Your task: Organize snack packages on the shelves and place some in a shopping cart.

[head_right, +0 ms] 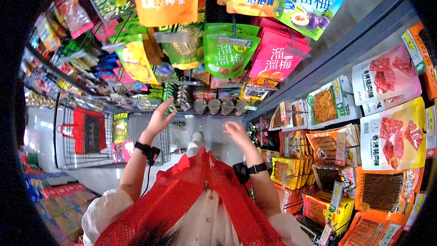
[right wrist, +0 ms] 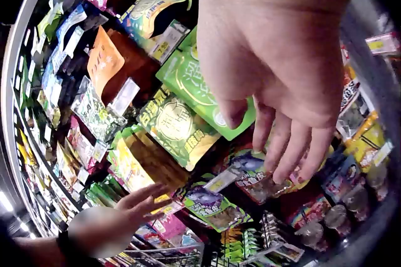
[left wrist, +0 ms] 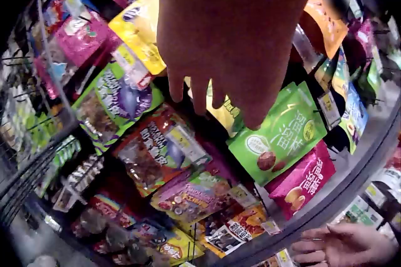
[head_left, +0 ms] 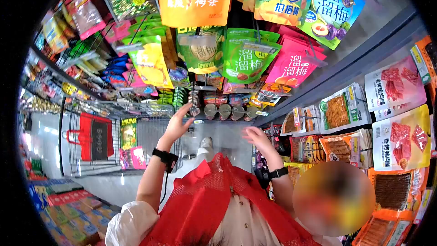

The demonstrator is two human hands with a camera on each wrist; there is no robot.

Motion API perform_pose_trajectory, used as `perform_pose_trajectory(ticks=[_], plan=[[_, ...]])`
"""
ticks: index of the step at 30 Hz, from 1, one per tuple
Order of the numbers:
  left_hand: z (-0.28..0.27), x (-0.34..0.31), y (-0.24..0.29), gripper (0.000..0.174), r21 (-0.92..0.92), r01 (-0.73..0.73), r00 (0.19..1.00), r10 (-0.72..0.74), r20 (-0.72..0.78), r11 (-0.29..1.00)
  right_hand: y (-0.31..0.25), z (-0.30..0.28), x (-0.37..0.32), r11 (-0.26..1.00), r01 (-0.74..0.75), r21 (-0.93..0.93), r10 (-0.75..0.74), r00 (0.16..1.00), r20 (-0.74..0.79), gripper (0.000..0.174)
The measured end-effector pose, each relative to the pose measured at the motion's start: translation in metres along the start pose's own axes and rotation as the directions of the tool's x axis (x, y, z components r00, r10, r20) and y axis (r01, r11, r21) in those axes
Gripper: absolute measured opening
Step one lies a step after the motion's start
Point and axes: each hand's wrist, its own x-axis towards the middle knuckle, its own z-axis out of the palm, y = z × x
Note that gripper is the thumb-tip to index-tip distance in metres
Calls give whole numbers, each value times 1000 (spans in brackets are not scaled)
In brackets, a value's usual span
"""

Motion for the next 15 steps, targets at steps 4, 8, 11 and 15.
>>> perform_pose_trajectory(ticks=[4,8,11,15], plan=[[7,-102,-4,44,40,143,988,-145,53,989,63,-27,-49,991,-126,50,128,991,-41,34],[-14,-194,0,38,71,272,962,-272,-19,960,103,-46,-97,960,-271,72,276,958,-79,32],[-38,-254,-4,34,70,393,917,-385,-107,917,180,-79,-82,979,-201,-47,192,971,-144,26],[-69,-322,-4,32,17,479,867,-470,-165,878,185,-45,-69,706,-57,-706,-78,985,-157,28]])
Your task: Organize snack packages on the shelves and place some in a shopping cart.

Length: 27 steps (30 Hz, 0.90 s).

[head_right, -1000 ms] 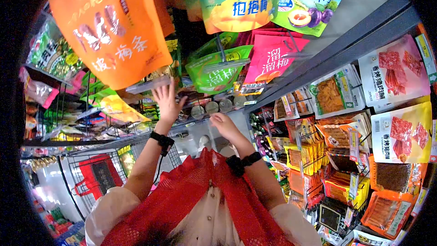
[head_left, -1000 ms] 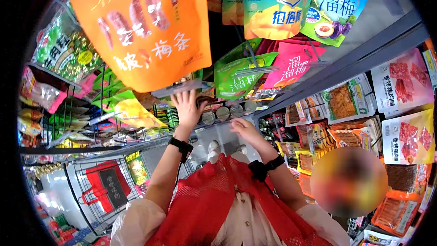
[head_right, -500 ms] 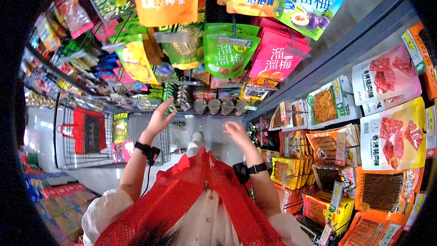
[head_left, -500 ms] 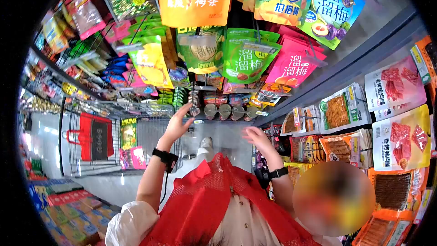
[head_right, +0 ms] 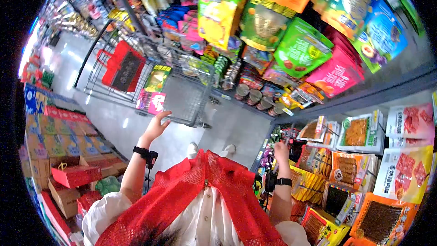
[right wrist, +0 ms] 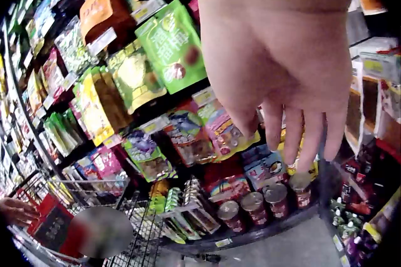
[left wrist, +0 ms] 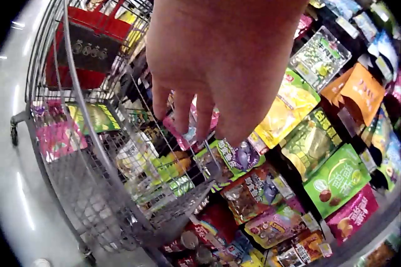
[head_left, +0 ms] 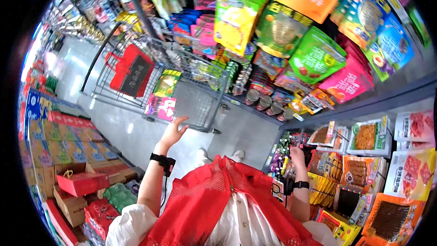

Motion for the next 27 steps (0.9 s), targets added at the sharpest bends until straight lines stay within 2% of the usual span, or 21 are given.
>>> perform_pose_trajectory(ticks=[1,2,4,6,9,10,12,14,16,17,18,19,21,22,24,26,27], plan=[[-9,-13,-10,32,4,16,1000,-16,-8,1000,-40,6,-10,981,107,-162,-109,994,-3,29],[-19,-27,-18,32,5,37,999,-37,-24,999,-58,23,-13,991,75,-115,-74,997,9,29],[-41,-55,-36,31,-1,75,997,-75,-12,997,-101,60,-17,992,123,-32,-119,989,88,29],[-66,-87,-67,30,28,78,997,-78,-24,997,-131,108,-10,967,249,-50,-236,955,181,28],[-117,-132,-103,29,9,137,990,-137,-19,991,-207,173,-32,949,316,24,-309,908,283,30],[-136,-148,-121,28,-4,155,985,-155,-78,988,-233,197,-38,940,338,52,-337,888,313,30],[-170,-185,-160,27,19,255,948,-247,-199,967,-270,247,-39,888,460,1,-410,790,456,32],[-202,-210,-193,29,-23,395,888,-388,-249,919,-317,284,-49,858,511,51,-465,733,497,32],[-223,-228,-224,27,-115,512,812,-524,-256,851,-367,302,-56,874,470,126,-456,703,546,32],[-229,-230,-240,27,-184,494,794,-527,-304,850,-390,312,-54,883,426,197,-455,672,584,32],[-233,-229,-258,26,-251,470,771,-532,-350,846,-410,325,-48,886,420,197,-449,672,589,32],[-238,-223,-266,26,-253,479,768,-541,-343,841,-427,337,-39,874,458,161,-456,661,596,32],[-243,-197,-273,26,-393,408,750,-548,-370,824,-456,369,-11,837,538,104,-483,635,603,32],[-246,-178,-274,27,-432,403,742,-565,-361,807,-468,388,4,841,531,103,-474,632,614,32],[-248,-133,-279,27,-416,401,775,-544,-322,816,-488,428,41,854,513,91,-451,640,622,30],[-256,-75,-282,28,-418,417,793,-548,-266,807,-483,491,90,903,410,127,-388,654,650,30],[-258,-44,-285,28,-374,417,816,-523,-248,828,-465,532,123,949,298,101,-286,687,668,30]])
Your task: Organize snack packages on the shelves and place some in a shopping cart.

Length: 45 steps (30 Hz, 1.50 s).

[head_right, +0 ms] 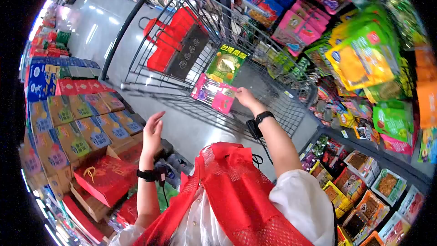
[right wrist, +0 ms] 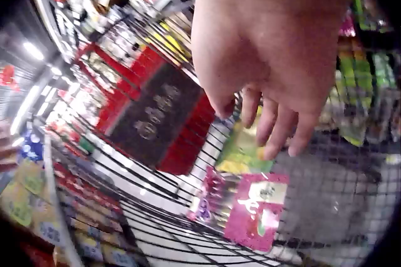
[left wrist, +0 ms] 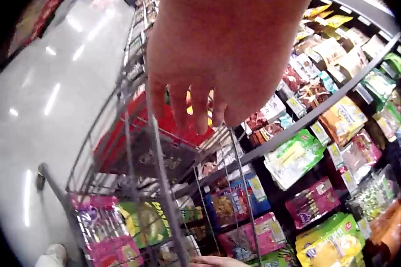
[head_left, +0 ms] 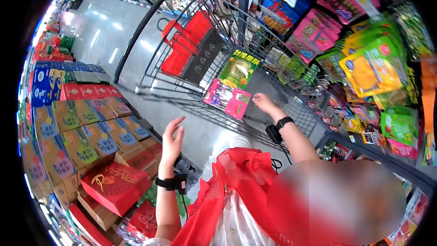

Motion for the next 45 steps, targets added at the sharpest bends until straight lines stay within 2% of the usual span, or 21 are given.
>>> perform_pose_trajectory(ticks=[3,5,6,11,13,17,19,20,24,26,27,28,29,31,33,35,37,41,43,44,45], plan=[[30,91,29,28,81,-106,987,95,133,991,16,6,62,971,-222,-91,223,975,5,33],[51,147,29,29,130,-174,969,147,197,976,50,24,101,773,-615,-155,620,784,-16,52],[61,175,21,29,128,-196,962,165,217,972,64,31,112,730,-682,-50,683,730,13,60],[105,257,-23,25,63,-146,961,126,246,987,86,78,147,757,-642,125,654,741,-154,59],[116,271,-34,25,109,-138,949,100,299,984,91,81,152,710,-533,461,618,785,-43,54],[129,276,-40,25,150,-111,919,44,391,982,116,87,160,527,-501,687,606,788,110,49],[132,275,-42,26,159,-71,899,-6,439,985,108,79,158,625,-256,738,355,935,23,44],[132,275,-40,26,162,-77,880,-10,475,984,109,78,166,791,-207,576,274,961,-32,37],[128,274,-27,29,170,-182,840,63,539,969,14,32,140,850,32,526,31,993,-111,26],[124,273,-18,41,231,-300,816,123,565,926,-39,4,118,964,235,126,-209,959,-194,17],[122,269,-12,41,219,-313,813,142,565,924,-70,-14,97,964,240,113,-214,955,-207,17],[120,266,-5,48,220,-441,802,272,533,870,-104,-30,77,935,305,-180,-329,936,-126,17],[116,262,3,55,226,-559,770,399,498,797,-125,-37,62,817,357,-453,-408,913,-17,18],[108,255,21,64,210,-628,722,461,516,749,-144,-42,34,773,440,-458,-536,838,-100,17],[96,243,44,62,143,-760,569,542,618,634,-199,-64,-19,669,549,-502,-696,699,-163,12],[88,229,68,46,-153,-690,468,598,651,707,-237,-71,-70,664,511,-546,-705,671,-229,11],[78,211,76,34,-248,-665,422,628,655,705,-259,-67,-109,659,471,-587,-717,630,-299,11],[66,170,95,28,-120,-402,578,353,736,908,-287,-55,-171,777,241,-582,-627,212,-750,21],[57,153,104,26,-299,-224,639,372,674,928,-284,-42,-195,882,171,-438,-451,44,-891,36],[52,146,109,25,-348,-164,643,368,672,923,-275,-34,-201,878,160,-451,-459,15,-888,36],[46,139,117,23,-394,-102,645,363,673,913,-259,-24,-204,913,307,-269,-298,53,-953,41]])
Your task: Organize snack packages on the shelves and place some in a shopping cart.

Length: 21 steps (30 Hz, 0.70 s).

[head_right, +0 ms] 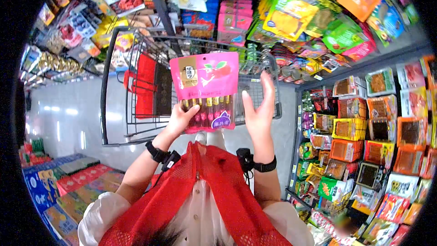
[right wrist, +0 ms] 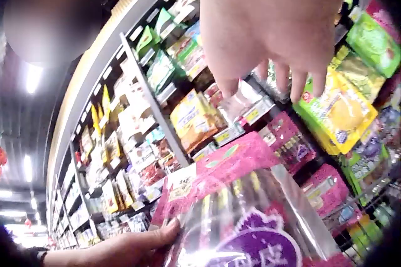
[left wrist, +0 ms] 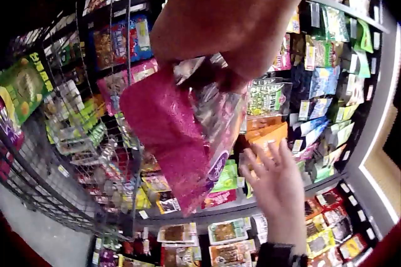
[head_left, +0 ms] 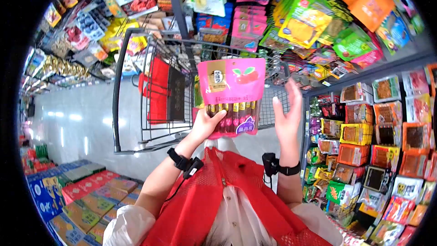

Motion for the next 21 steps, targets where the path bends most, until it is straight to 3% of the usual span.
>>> perform_pose_trajectory(ticks=[1,2,4,6,7,9,12,17,20,21], plan=[[3,-6,9,20,-56,76,997,-76,3,996,7,-6,-14,971,-175,161,176,984,11,47],[6,-7,6,16,-120,52,999,-49,24,991,8,-11,-28,975,-158,159,162,987,-17,47],[15,-14,28,16,-267,109,990,-82,112,957,4,-20,-53,695,-560,451,516,825,229,49],[28,-17,45,18,-340,181,978,-132,160,923,-8,-36,-60,672,-646,363,492,755,434,41],[35,-19,52,19,-310,193,973,-140,186,931,-11,-42,-65,680,-630,375,483,770,418,41],[44,-14,51,23,-250,226,955,-163,247,941,-16,-54,-70,498,-762,415,556,647,521,31],[62,-12,62,32,-342,258,943,-159,291,903,-19,-70,-64,499,-692,522,558,717,417,21],[93,-12,83,37,-307,343,904,-223,365,887,-13,-101,-55,523,-581,623,546,790,279,18],[120,-12,90,29,-94,43,864,10,503,995,-6,-126,-48,577,-562,593,566,798,206,18],[129,-12,94,28,-69,64,878,-24,478,996,-6,-134,-45,605,-534,590,546,818,181,18]])
